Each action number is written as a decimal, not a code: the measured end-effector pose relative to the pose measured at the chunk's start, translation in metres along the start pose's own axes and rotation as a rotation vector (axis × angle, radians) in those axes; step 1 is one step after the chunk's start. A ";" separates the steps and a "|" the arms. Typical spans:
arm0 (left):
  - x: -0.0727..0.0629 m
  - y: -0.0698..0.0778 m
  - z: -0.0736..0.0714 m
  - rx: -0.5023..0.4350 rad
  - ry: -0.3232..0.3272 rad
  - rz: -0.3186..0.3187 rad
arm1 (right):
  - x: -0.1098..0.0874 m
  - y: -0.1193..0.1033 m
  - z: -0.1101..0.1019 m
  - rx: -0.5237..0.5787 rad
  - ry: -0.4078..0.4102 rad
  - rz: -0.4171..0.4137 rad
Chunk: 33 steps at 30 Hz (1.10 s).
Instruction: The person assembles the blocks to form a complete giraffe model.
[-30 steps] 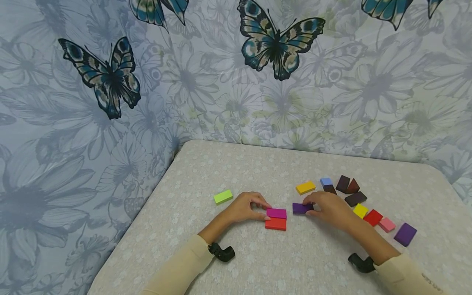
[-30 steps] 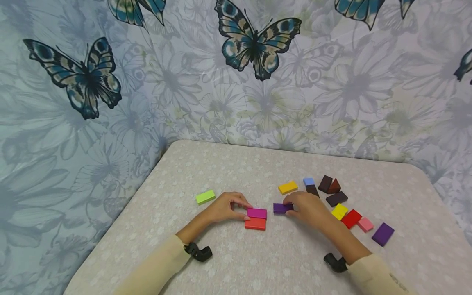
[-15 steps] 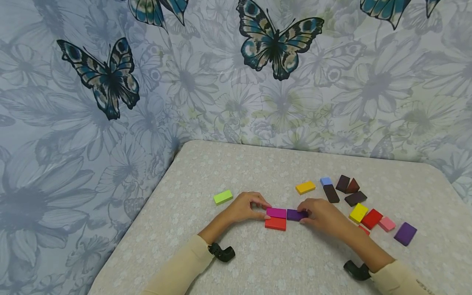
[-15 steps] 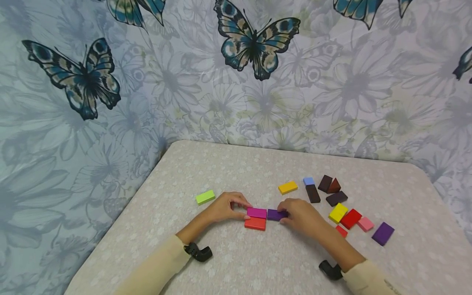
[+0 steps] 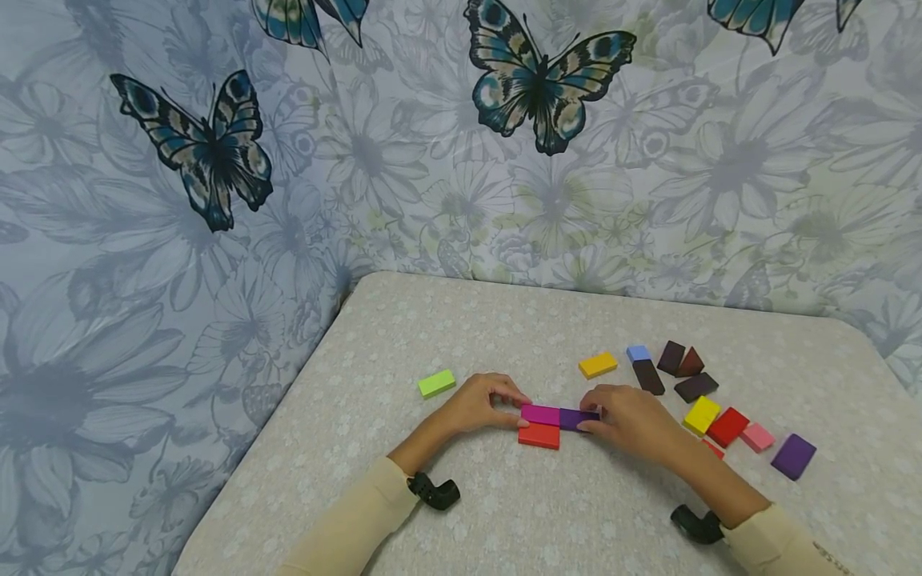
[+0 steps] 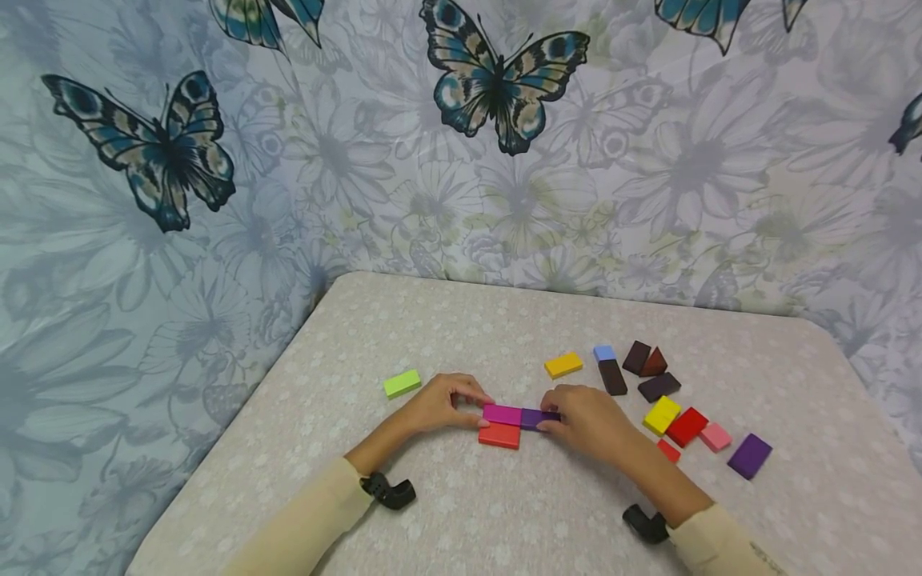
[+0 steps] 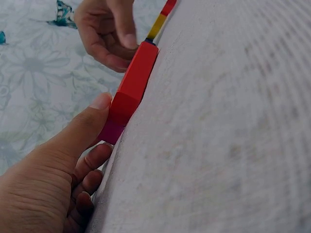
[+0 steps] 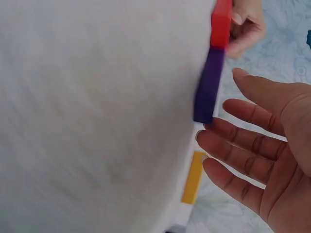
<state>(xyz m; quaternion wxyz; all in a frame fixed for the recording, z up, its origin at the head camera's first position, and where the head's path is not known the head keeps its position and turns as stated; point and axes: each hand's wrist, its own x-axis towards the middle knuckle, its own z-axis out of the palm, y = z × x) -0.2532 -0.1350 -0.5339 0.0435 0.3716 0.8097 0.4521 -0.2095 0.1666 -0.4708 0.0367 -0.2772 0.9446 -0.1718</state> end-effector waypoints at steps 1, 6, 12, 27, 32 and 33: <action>0.000 0.000 0.000 -0.002 0.002 0.002 | 0.001 0.001 -0.002 0.007 0.006 0.017; -0.001 0.004 0.000 -0.011 0.017 0.025 | 0.008 0.015 -0.014 0.037 0.074 0.020; -0.003 0.026 -0.006 -0.036 0.029 0.033 | 0.018 0.035 -0.019 0.003 0.147 -0.009; -0.001 0.002 0.001 -0.042 0.028 0.005 | 0.045 0.059 -0.021 -0.062 0.024 -0.022; -0.001 -0.003 0.000 -0.029 0.010 -0.008 | 0.049 0.062 -0.019 -0.101 0.039 -0.024; -0.001 -0.003 0.000 -0.028 0.008 -0.008 | 0.049 0.062 -0.019 -0.107 0.044 -0.024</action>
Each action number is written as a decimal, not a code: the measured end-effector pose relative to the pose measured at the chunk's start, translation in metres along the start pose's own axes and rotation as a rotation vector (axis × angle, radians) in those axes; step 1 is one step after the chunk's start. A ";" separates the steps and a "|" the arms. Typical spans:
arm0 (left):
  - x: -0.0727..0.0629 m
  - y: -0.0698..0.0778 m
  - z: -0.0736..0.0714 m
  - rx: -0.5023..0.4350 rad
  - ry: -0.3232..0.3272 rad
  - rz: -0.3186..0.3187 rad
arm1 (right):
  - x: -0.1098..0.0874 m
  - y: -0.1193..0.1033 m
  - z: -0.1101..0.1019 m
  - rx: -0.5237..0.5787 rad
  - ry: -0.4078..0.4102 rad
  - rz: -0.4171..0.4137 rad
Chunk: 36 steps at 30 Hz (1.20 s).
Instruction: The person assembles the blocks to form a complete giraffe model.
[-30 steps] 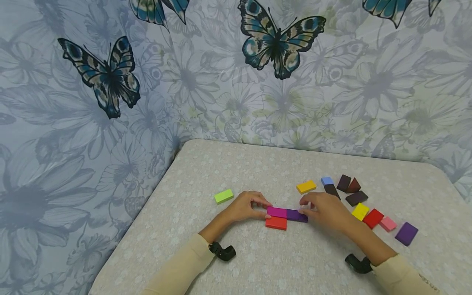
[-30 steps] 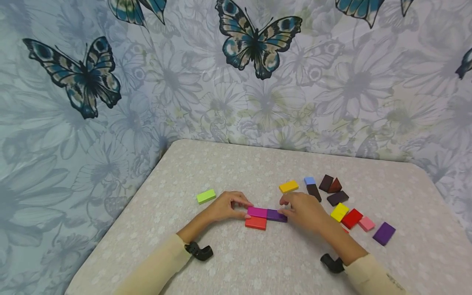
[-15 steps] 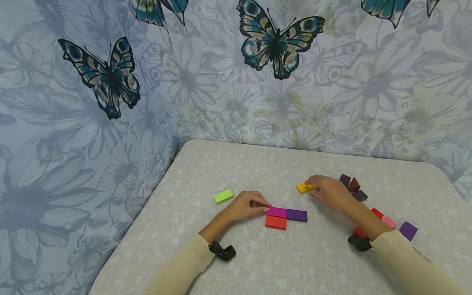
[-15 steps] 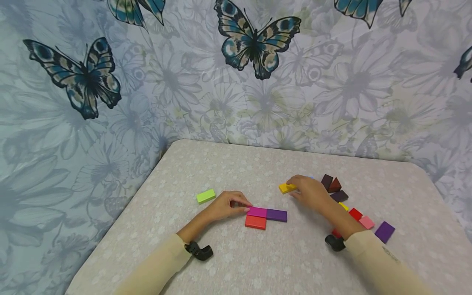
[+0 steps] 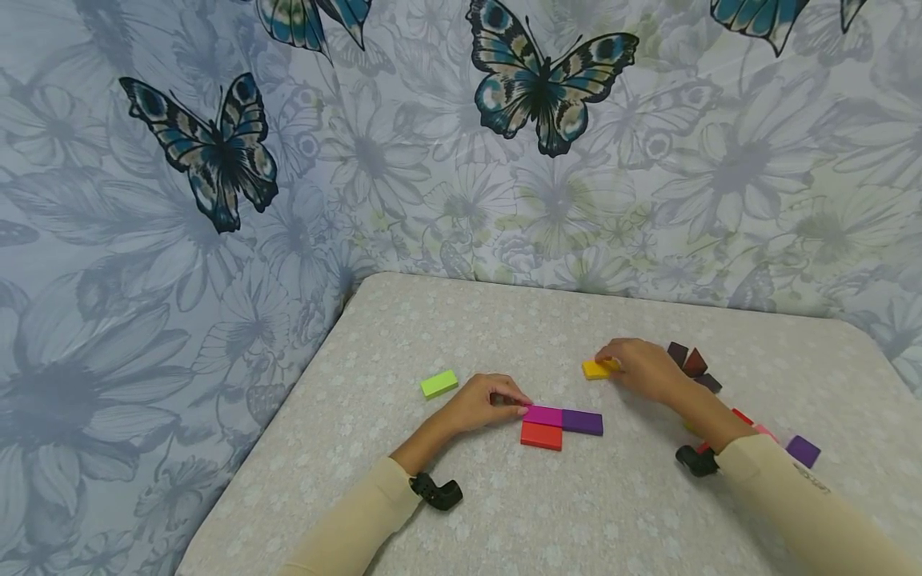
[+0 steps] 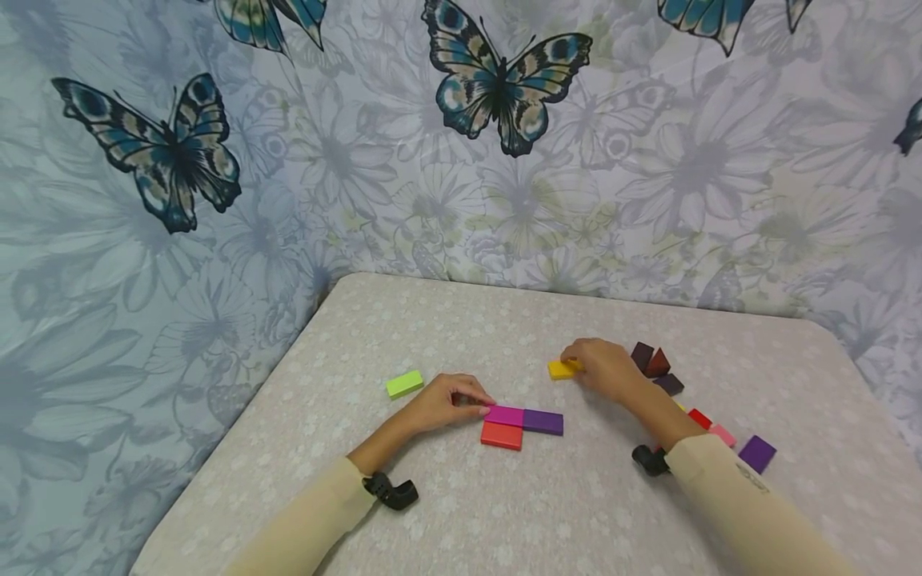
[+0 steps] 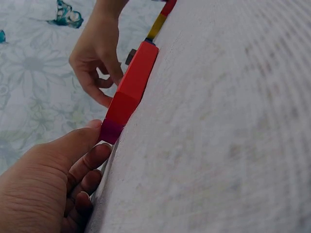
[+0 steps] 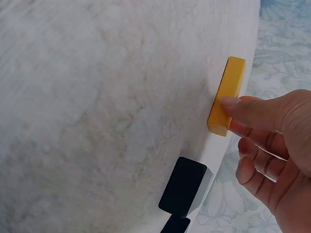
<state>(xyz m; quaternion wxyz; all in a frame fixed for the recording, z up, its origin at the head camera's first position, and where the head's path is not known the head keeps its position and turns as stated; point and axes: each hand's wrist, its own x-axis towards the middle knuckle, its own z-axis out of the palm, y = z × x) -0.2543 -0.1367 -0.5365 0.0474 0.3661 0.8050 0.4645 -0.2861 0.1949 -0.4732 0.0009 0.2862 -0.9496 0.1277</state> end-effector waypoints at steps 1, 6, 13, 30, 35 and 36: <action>0.000 0.000 0.000 0.002 -0.003 -0.001 | 0.000 0.000 0.000 -0.007 0.004 0.000; 0.000 0.001 0.000 0.005 -0.009 -0.005 | -0.002 0.001 0.000 -0.015 0.014 -0.004; 0.001 0.002 0.000 0.003 -0.002 0.011 | -0.011 -0.006 -0.005 -0.013 0.037 -0.032; -0.002 0.013 -0.001 -0.028 0.030 0.012 | -0.046 -0.052 -0.019 -0.024 0.138 -0.068; -0.001 0.006 -0.001 -0.006 0.017 -0.002 | -0.059 -0.062 -0.017 -0.034 0.129 -0.051; 0.000 0.005 -0.001 -0.005 0.011 -0.005 | -0.061 -0.064 -0.017 -0.039 0.131 -0.056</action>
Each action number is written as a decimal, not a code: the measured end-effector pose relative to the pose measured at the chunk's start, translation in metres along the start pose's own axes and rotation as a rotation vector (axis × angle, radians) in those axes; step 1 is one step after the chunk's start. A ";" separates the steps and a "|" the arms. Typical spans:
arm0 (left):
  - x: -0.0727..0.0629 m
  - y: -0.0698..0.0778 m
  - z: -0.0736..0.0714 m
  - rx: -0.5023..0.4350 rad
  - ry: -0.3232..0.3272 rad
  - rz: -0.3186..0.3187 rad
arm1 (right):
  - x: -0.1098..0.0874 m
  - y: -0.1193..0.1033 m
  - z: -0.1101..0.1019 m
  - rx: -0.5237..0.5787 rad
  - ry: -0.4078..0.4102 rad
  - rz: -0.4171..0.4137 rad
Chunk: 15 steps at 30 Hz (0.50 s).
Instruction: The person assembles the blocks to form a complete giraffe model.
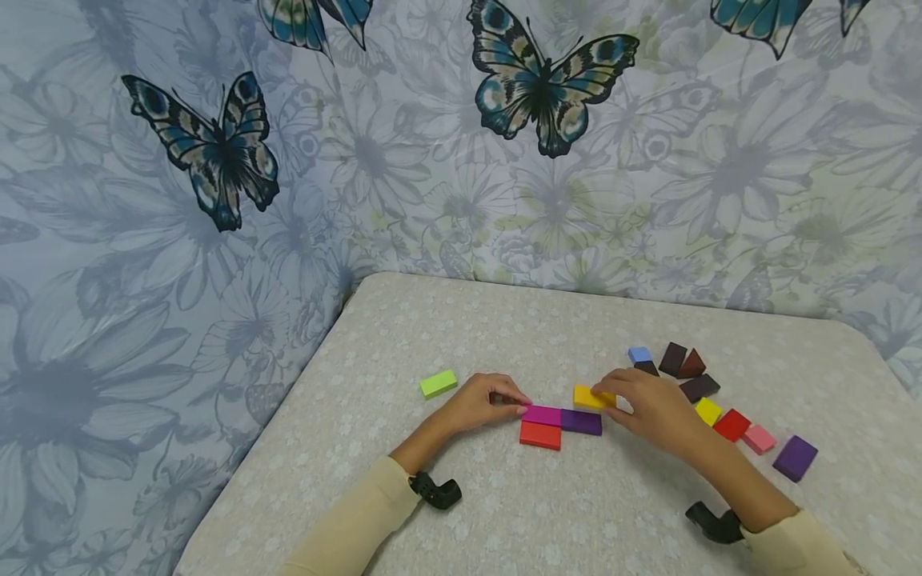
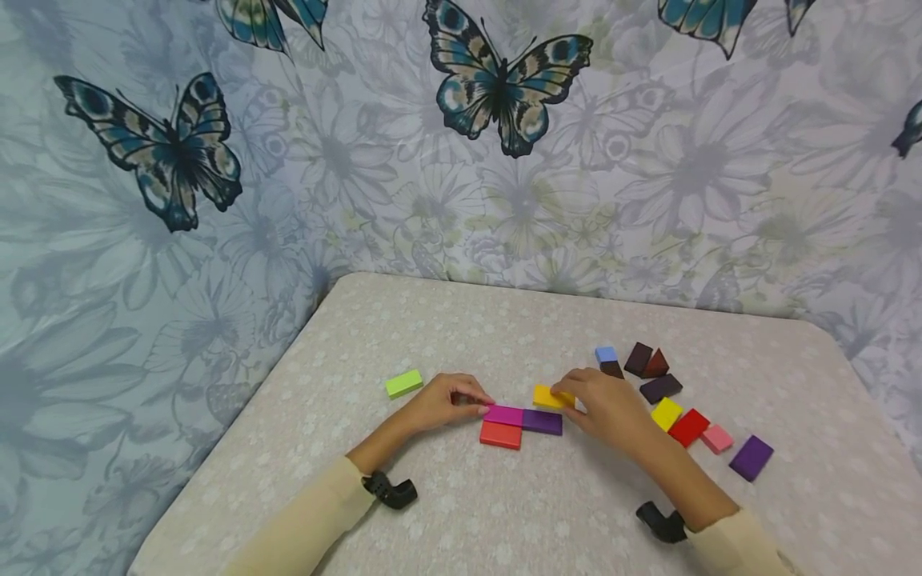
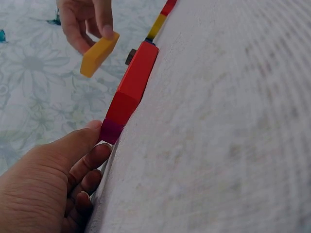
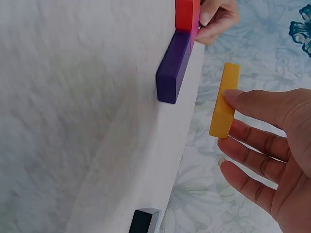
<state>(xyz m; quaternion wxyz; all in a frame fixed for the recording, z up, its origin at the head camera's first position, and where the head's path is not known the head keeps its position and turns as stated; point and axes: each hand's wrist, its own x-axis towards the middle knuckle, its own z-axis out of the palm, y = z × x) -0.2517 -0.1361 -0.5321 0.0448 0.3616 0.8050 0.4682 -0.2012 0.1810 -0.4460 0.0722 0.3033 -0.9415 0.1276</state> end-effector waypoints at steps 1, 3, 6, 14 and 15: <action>0.000 0.000 0.000 -0.001 -0.004 -0.001 | -0.002 -0.002 0.000 -0.004 0.003 -0.006; 0.000 0.001 -0.001 0.001 -0.012 -0.004 | -0.007 -0.006 0.001 -0.013 0.013 -0.019; 0.000 0.002 -0.001 -0.001 -0.015 -0.007 | -0.012 -0.012 0.002 -0.016 0.012 -0.031; 0.000 0.001 -0.001 0.003 -0.016 -0.022 | -0.025 -0.025 0.006 0.010 -0.046 -0.023; 0.001 0.001 0.000 0.002 -0.014 -0.022 | -0.027 -0.026 0.008 0.014 -0.045 -0.025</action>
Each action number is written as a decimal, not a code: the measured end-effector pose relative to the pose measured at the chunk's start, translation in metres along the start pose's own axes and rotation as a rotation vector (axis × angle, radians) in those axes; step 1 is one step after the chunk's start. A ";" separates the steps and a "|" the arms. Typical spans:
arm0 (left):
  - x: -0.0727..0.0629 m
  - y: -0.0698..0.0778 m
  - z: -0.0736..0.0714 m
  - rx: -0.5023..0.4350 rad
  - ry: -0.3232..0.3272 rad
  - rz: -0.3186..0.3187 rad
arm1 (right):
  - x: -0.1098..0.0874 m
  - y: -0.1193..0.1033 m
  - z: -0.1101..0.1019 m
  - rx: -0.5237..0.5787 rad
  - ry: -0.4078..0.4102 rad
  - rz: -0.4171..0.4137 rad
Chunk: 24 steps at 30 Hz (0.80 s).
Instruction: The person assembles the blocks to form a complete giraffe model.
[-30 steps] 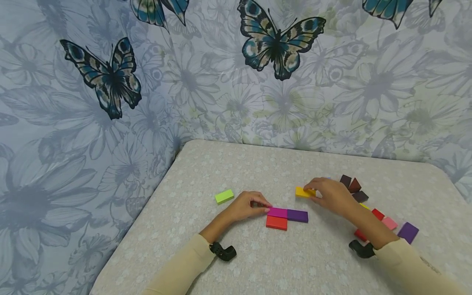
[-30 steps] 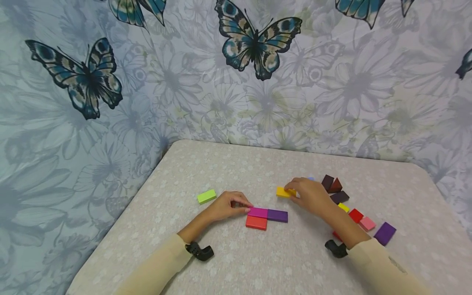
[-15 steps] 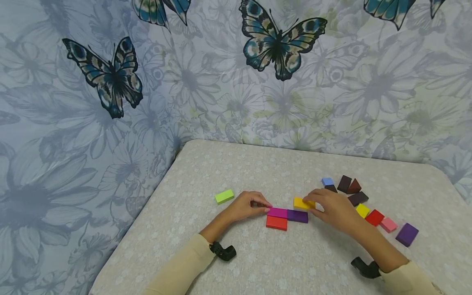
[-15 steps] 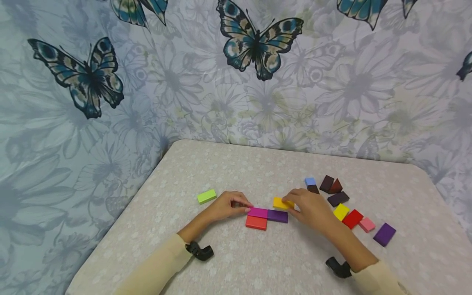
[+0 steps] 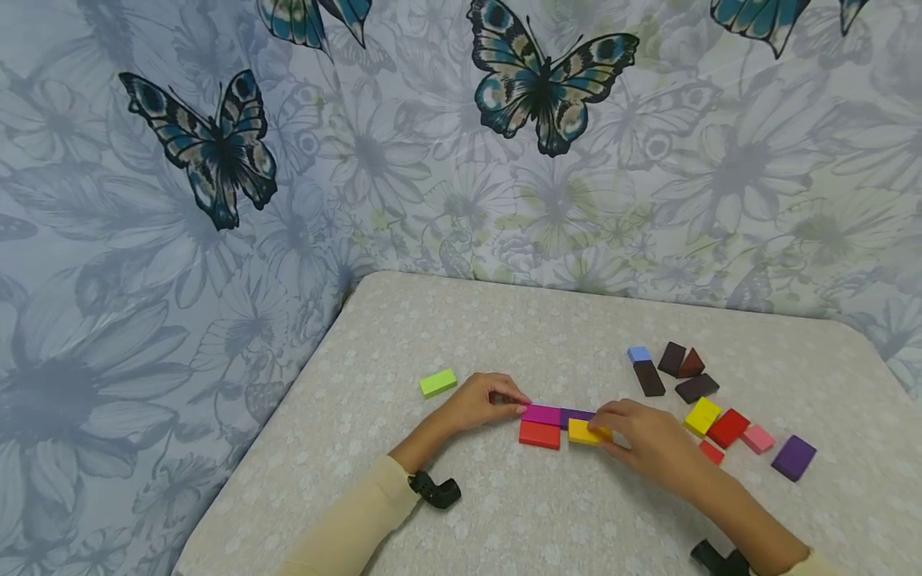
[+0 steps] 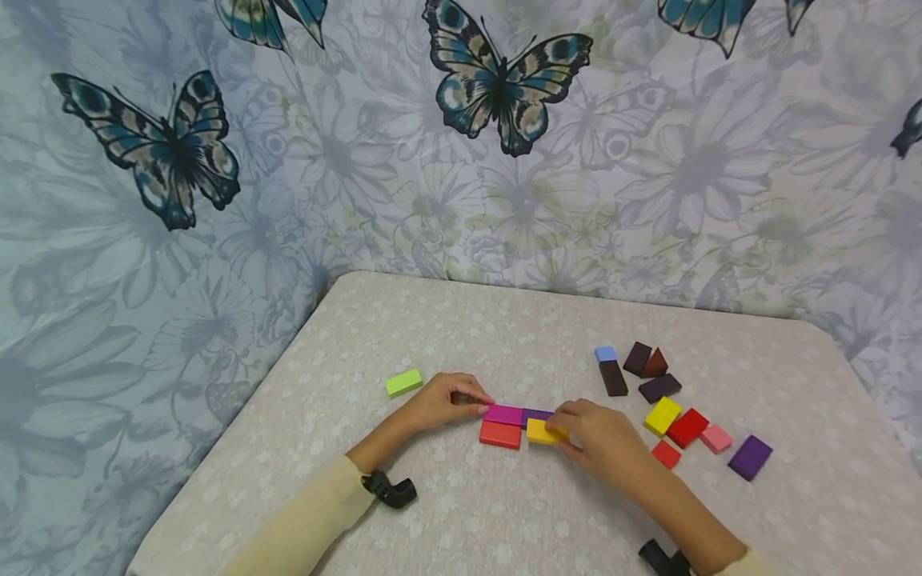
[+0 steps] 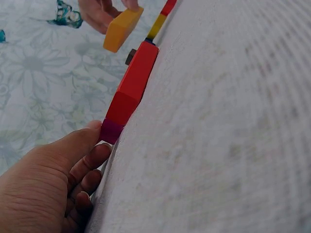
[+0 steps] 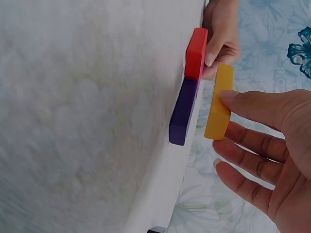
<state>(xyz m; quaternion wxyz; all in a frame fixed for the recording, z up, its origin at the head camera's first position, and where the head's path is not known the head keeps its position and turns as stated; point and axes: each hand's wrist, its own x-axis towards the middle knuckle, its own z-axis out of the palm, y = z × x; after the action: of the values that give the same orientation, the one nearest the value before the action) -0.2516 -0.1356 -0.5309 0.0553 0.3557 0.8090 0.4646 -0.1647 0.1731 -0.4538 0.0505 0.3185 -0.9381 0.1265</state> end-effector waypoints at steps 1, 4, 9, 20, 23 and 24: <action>0.000 0.000 0.000 -0.001 0.003 0.000 | -0.001 -0.001 0.001 0.001 -0.001 0.000; 0.000 -0.001 0.000 -0.001 0.012 0.002 | -0.003 -0.006 0.004 0.012 -0.016 -0.002; 0.001 -0.001 0.002 -0.001 0.011 0.015 | -0.005 -0.014 0.006 -0.004 -0.071 0.010; 0.000 0.004 0.000 -0.004 0.018 0.014 | -0.003 -0.025 0.014 0.016 -0.158 0.105; -0.001 0.003 0.000 -0.019 0.011 0.006 | -0.002 -0.026 0.015 0.004 -0.178 0.148; -0.001 0.002 0.000 -0.021 0.010 0.003 | -0.001 -0.026 0.016 0.002 -0.181 0.161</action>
<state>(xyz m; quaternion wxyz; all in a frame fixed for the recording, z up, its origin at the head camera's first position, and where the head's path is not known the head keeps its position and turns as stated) -0.2498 -0.1360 -0.5291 0.0545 0.3540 0.8039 0.4749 -0.1477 0.1495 -0.4642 -0.0450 0.2522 -0.9612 0.1019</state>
